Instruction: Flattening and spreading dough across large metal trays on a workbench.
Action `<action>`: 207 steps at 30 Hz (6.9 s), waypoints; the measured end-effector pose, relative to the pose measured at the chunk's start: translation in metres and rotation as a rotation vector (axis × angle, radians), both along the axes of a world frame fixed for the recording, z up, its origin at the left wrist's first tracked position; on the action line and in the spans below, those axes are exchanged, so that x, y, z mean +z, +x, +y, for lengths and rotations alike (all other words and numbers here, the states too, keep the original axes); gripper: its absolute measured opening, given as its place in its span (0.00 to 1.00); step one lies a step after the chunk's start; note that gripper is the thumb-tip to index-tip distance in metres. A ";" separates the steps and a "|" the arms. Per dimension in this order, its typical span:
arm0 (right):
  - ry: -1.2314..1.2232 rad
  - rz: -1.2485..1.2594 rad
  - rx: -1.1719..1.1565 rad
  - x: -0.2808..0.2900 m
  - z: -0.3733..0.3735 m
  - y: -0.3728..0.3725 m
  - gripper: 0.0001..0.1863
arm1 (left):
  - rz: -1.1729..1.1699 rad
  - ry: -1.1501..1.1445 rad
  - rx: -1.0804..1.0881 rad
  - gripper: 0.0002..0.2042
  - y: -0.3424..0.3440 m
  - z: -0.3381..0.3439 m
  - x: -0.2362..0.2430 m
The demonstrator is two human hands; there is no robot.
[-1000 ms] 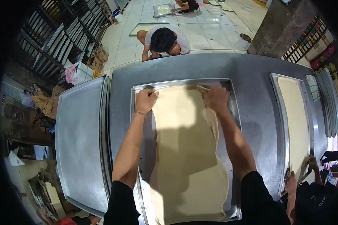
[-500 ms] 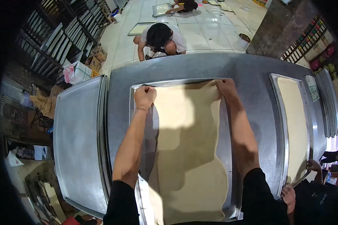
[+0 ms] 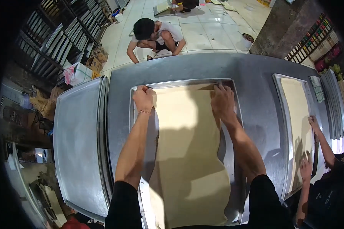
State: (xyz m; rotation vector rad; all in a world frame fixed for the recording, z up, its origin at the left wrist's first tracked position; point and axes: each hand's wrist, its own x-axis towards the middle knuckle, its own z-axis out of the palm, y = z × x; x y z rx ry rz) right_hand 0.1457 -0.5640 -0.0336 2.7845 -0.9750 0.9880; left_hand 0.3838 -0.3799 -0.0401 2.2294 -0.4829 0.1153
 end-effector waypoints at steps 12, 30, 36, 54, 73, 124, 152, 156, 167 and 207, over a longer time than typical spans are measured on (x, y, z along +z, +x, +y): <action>0.102 0.315 0.374 0.000 0.087 0.112 0.14 | 0.073 0.162 -0.085 0.08 0.004 0.020 0.002; 0.803 0.186 -0.517 0.040 0.072 -0.028 0.17 | 0.497 0.154 -0.417 0.17 -0.099 0.038 0.031; 0.924 0.031 -0.442 0.039 0.064 -0.005 0.16 | 0.420 0.139 -0.037 0.17 -0.073 0.012 -0.010; 0.699 -0.216 -0.349 0.018 -0.012 0.012 0.14 | 0.181 0.302 0.109 0.13 -0.026 -0.009 0.045; 0.221 -0.203 -0.198 0.004 -0.005 -0.007 0.22 | -0.149 -0.014 -0.185 0.11 -0.003 0.035 -0.003; 1.466 -0.313 -0.233 0.024 0.142 -0.186 0.11 | 0.415 0.361 -0.173 0.19 -0.142 0.209 0.012; 1.088 0.129 -0.310 0.029 0.281 -0.298 0.13 | 0.522 0.225 -0.143 0.19 -0.253 0.317 0.011; 1.124 0.037 -0.428 -0.002 0.287 -0.335 0.12 | 0.341 0.781 -0.358 0.18 -0.304 0.331 0.044; 0.979 -0.064 -0.495 0.001 0.329 -0.342 0.20 | 0.116 0.414 -0.290 0.12 -0.325 0.369 0.037; 0.529 -0.020 -0.170 0.045 0.056 -0.361 0.25 | 0.183 0.506 -1.109 0.07 -0.478 -0.101 0.016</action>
